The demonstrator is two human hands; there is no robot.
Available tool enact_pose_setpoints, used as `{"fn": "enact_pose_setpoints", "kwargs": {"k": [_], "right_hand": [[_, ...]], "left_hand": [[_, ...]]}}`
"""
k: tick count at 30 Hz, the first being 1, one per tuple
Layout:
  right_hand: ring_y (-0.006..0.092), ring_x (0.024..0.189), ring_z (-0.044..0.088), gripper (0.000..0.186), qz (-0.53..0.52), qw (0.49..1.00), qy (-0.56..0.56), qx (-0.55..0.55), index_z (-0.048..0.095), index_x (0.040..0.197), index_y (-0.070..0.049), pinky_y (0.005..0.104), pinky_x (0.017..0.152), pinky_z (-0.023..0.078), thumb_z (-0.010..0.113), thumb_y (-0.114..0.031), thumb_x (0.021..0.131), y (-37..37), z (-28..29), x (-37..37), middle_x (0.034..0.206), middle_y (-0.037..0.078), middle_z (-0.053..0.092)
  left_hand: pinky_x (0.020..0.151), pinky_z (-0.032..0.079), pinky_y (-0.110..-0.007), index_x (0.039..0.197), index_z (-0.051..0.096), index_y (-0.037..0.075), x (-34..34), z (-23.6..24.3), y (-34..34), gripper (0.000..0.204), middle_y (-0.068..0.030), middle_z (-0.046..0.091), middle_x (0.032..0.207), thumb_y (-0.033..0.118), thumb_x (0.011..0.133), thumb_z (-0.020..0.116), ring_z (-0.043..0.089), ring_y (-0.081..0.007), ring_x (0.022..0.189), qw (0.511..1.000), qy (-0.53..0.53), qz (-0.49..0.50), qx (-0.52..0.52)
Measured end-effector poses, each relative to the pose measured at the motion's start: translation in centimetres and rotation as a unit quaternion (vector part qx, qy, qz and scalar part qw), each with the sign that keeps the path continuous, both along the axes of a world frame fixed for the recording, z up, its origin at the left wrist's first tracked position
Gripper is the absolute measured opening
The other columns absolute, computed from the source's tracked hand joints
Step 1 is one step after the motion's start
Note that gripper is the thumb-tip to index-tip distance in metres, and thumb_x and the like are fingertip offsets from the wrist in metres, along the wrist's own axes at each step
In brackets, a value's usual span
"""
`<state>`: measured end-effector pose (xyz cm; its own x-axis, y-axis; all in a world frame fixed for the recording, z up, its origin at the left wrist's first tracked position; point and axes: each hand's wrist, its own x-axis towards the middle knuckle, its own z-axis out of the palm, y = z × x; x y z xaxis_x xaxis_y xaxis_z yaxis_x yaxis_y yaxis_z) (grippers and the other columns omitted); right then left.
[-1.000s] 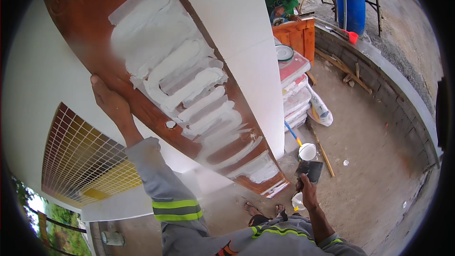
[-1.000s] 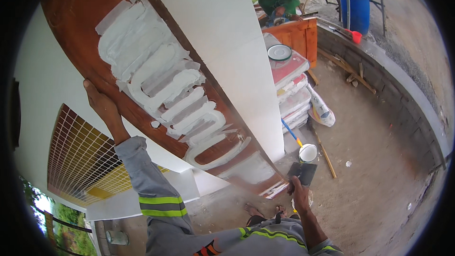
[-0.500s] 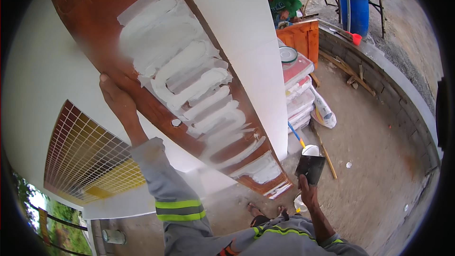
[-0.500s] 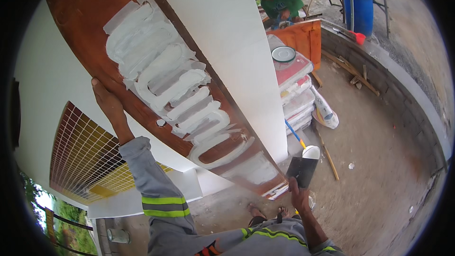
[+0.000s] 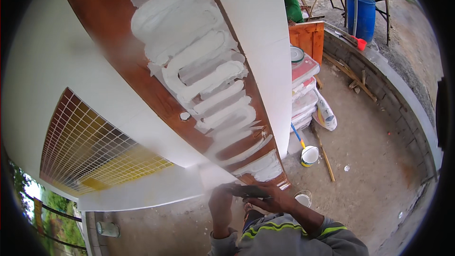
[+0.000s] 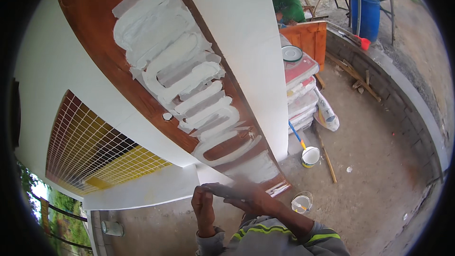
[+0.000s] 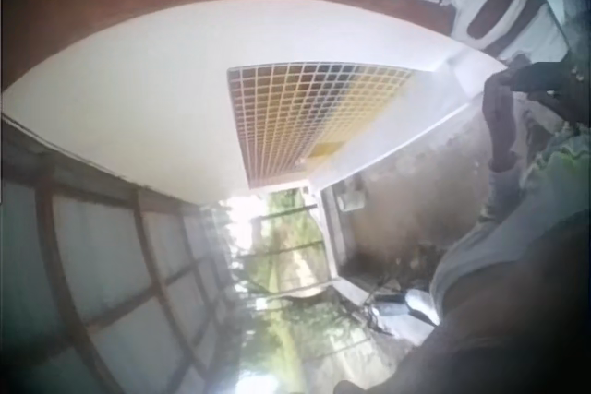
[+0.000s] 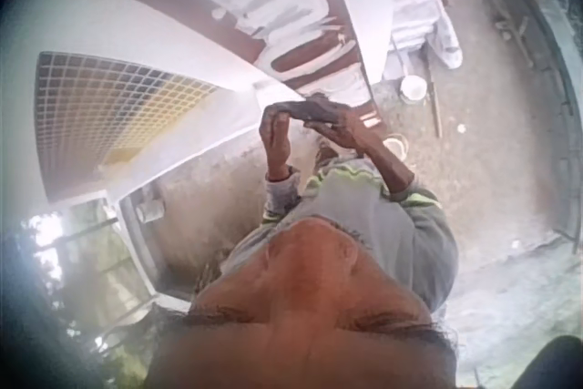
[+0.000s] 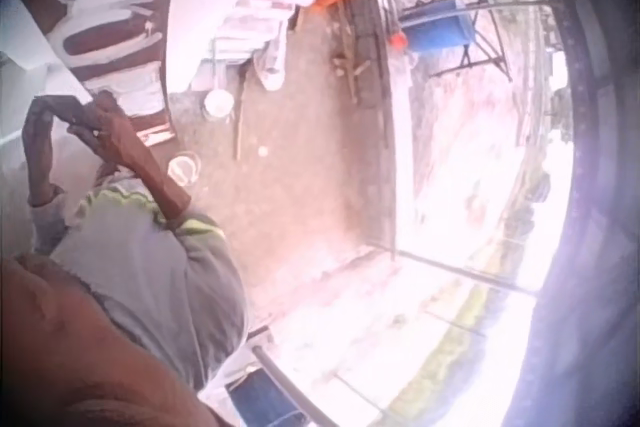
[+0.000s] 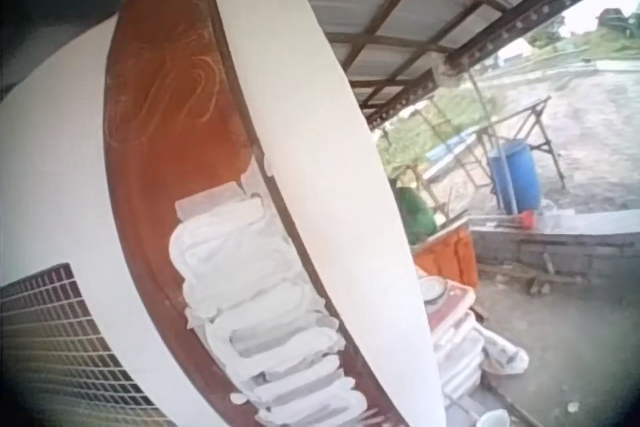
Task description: The person applies white putty to a wooden pillar using a putty knife and their fingers. They smooth the paste into carved lettering on the wood surface in an outdoor covered work area.
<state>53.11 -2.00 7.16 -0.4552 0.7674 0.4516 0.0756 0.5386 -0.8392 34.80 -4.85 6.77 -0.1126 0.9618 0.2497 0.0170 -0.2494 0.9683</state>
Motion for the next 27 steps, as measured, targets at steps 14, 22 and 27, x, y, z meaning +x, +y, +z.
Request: {"fn": "enact_pose_setpoints", "kwargs": {"k": [14, 22, 27], "right_hand": [[0.0286, 0.084, 0.054, 0.026, -0.452, 0.83, 0.035, 0.324, 0.064, 0.101, -0.007, 0.0401, 0.075, 0.046, 0.068, 0.0, 0.077, 13.1, 12.3, -2.3, 0.093, 0.007, 0.062], [0.0255, 0.085, 0.051, 0.026, -0.537, 0.766, -0.021, 0.352, 0.066, 0.099, -0.007, 0.0345, 0.077, 0.042, 0.068, 0.006, 0.076, 15.5, 12.4, -3.8, 0.09, 0.006, 0.062], [0.026, 0.085, 0.051, 0.026, -0.548, 0.748, -0.041, 0.372, 0.066, 0.098, -0.008, 0.0352, 0.077, 0.042, 0.069, 0.005, 0.075, 15.5, 12.6, -4.1, 0.09, 0.005, 0.062]], "left_hand": [[0.106, 0.038, -0.036, 0.124, 0.051, 0.0, -15.0, -1.5, 2.2, 0.034, -0.0091, 0.055, 0.123, 0.024, 0.101, 0.054, 0.051, -0.0178, 0.114, 0.967, -0.153, 0.203, 0.016], [0.104, 0.039, -0.036, 0.122, 0.051, -0.001, -19.3, -2.4, 4.9, 0.034, -0.011, 0.055, 0.121, 0.026, 0.102, 0.052, 0.052, -0.0185, 0.113, 0.984, -0.111, 0.14, 0.009], [0.086, 0.041, -0.026, 0.1, 0.053, 0.003, -19.0, -0.9, 6.5, 0.018, -0.0025, 0.055, 0.096, 0.021, 0.102, 0.051, 0.048, -0.0092, 0.09, 0.98, -0.119, 0.16, 0.019]]}}
